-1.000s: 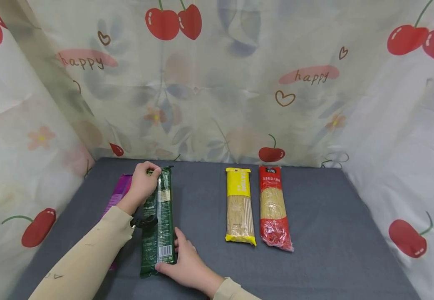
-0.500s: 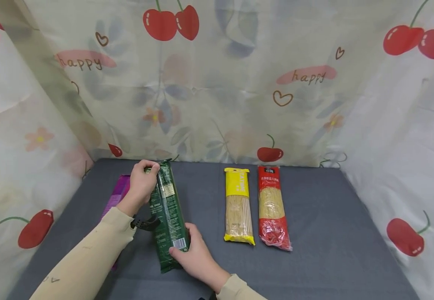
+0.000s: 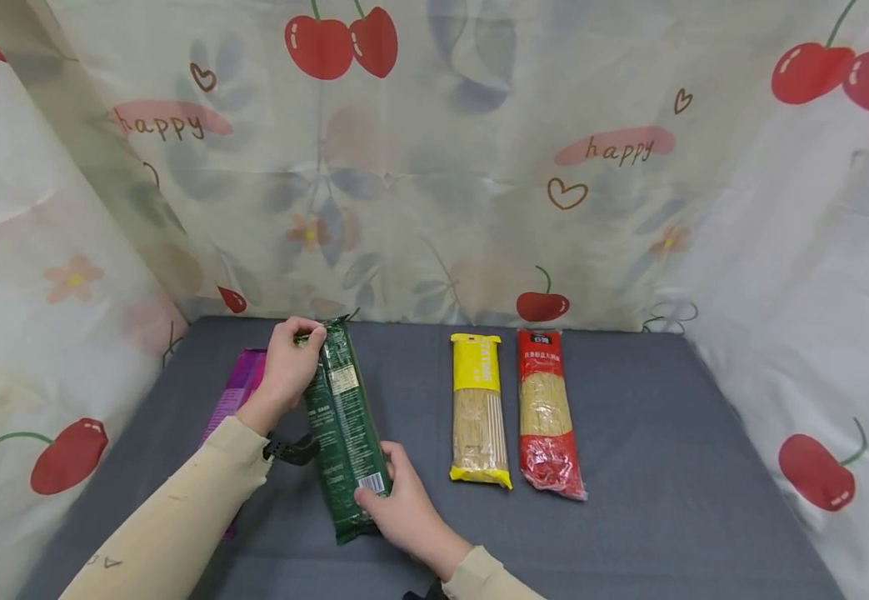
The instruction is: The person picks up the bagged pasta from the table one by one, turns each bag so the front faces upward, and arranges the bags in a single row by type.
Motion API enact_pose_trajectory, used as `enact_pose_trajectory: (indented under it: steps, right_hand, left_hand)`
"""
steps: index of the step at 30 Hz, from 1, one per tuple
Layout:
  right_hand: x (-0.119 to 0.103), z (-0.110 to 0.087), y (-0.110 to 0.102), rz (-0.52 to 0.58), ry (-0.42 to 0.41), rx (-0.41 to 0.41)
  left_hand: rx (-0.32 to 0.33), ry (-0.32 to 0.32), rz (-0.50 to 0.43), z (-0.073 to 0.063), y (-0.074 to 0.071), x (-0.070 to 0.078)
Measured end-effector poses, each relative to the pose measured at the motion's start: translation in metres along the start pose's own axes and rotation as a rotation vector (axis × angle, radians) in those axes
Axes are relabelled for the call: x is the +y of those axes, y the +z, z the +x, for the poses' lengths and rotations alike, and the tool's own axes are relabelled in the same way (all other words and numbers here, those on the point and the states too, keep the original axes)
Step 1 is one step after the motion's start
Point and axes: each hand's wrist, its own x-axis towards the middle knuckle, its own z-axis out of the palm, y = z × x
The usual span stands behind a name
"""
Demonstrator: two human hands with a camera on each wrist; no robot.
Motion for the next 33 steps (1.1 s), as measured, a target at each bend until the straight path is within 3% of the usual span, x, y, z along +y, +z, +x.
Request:
enact_pose_trajectory:
  steps: [7,14,18,24,26,29,31,33]
  right_hand:
    - [-0.009,0.003,-0.012,0.009,-0.032,0.018]
    - [-0.024,0.002,-0.027,-0.093,-0.076,0.043]
    - [-0.032,0.003,-0.035,-0.250,-0.142,0.093]
    - [-0.042,0.001,-0.040,-0.662,-0.262,0.262]
    - [-0.046,0.000,-0.040,-0.811,-0.316,0.313]
    - [-0.049,0.001,-0.037,-1.079,-0.411,0.382]
    - [-0.049,0.000,-0.034,-1.238,-0.461,0.411]
    - [-0.048,0.000,-0.030,-1.369,-0.508,0.435]
  left_hand:
    - [-0.011,0.117,0.140,-0.003,0.009,-0.005]
    - [-0.137,0.084,0.263,-0.027,0.027,-0.006]
    - [-0.206,0.088,0.279,-0.037,0.036,-0.003]
    - [-0.252,0.025,0.122,-0.043,0.039,0.009]
    - [-0.260,-0.041,0.015,-0.043,0.038,0.013]
    - [-0.257,-0.160,-0.216,-0.042,0.040,0.014]
    - [-0.220,-0.246,-0.358,-0.041,0.042,0.013]
    - [-0.171,-0.305,-0.442,-0.042,0.045,0.009]
